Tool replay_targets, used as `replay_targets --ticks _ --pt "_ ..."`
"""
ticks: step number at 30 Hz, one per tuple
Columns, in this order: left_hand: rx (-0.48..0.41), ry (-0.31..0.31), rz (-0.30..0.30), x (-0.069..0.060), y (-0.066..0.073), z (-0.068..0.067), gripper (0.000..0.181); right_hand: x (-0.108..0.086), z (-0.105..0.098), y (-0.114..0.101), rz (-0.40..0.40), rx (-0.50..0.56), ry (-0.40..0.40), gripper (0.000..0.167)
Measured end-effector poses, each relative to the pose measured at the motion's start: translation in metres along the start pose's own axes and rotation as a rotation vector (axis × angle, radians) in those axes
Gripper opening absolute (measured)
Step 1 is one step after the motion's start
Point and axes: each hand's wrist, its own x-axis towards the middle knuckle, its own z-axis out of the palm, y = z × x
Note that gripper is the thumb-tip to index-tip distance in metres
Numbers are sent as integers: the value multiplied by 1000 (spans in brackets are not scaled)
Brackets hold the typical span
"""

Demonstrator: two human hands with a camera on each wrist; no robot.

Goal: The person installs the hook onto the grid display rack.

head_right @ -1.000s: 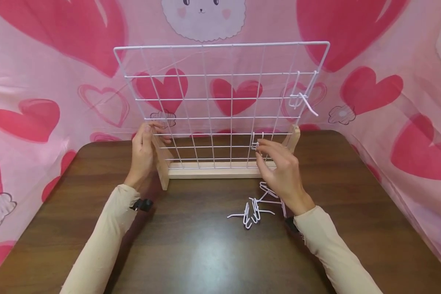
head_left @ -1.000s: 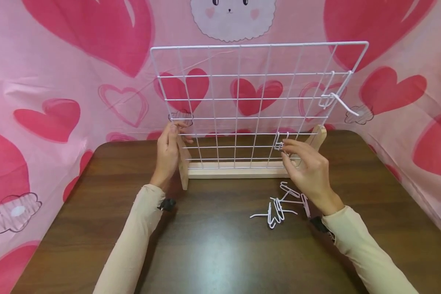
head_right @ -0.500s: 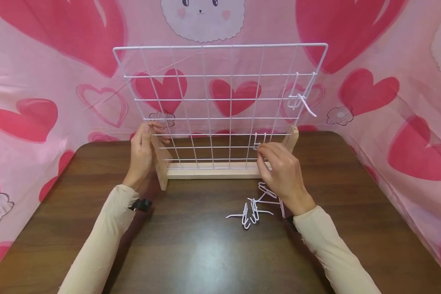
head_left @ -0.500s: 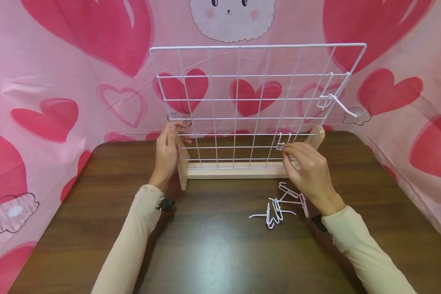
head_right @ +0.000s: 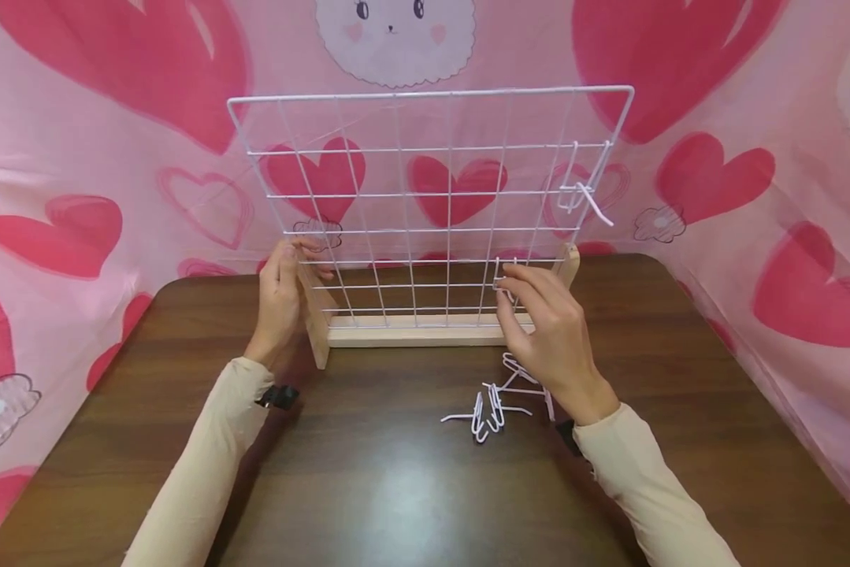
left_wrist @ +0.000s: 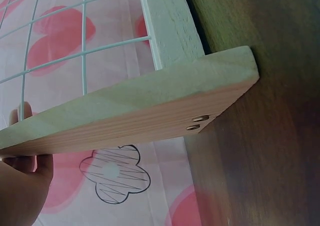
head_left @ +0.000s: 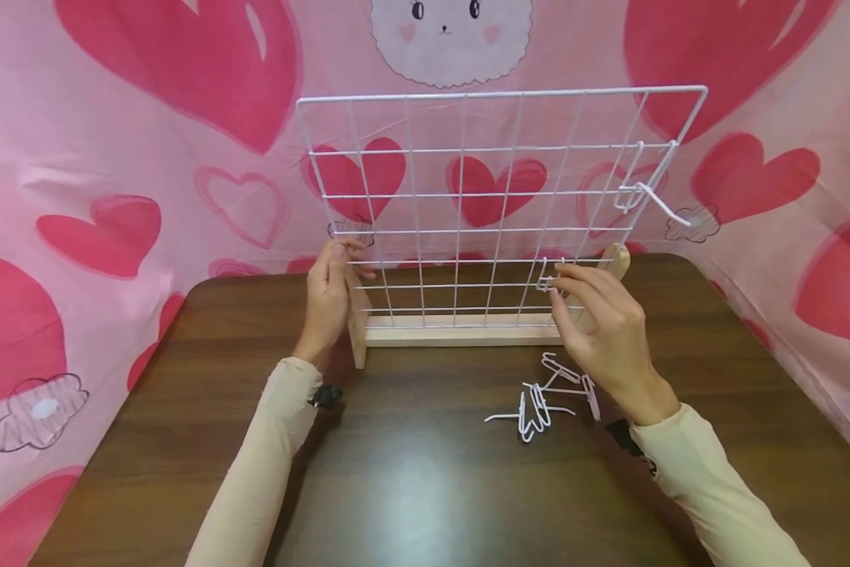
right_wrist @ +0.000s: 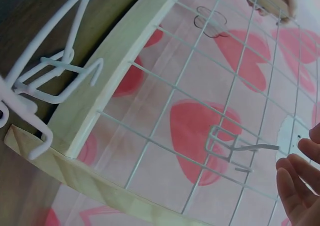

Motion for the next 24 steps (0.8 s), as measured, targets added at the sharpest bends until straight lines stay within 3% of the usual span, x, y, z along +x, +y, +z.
replay_targets --ticks 6,13,17,21,24 --pt "-16 -3 13 -2 -1 0 41 -4 -6 -11 11 18 8 19" --pt "-3 -23 -24 0 -3 4 36 -20 -14 -19 7 23 -27 19" --pt "8 -24 -28 -1 2 6 35 -26 -12 -23 -6 51 -121 22" --pt "11 -23 -20 -3 20 7 34 -32 -6 -29 -25 82 -261 22" --pt "20 -19 -17 -3 33 6 33 -38 0 -34 -13 52 -408 23"
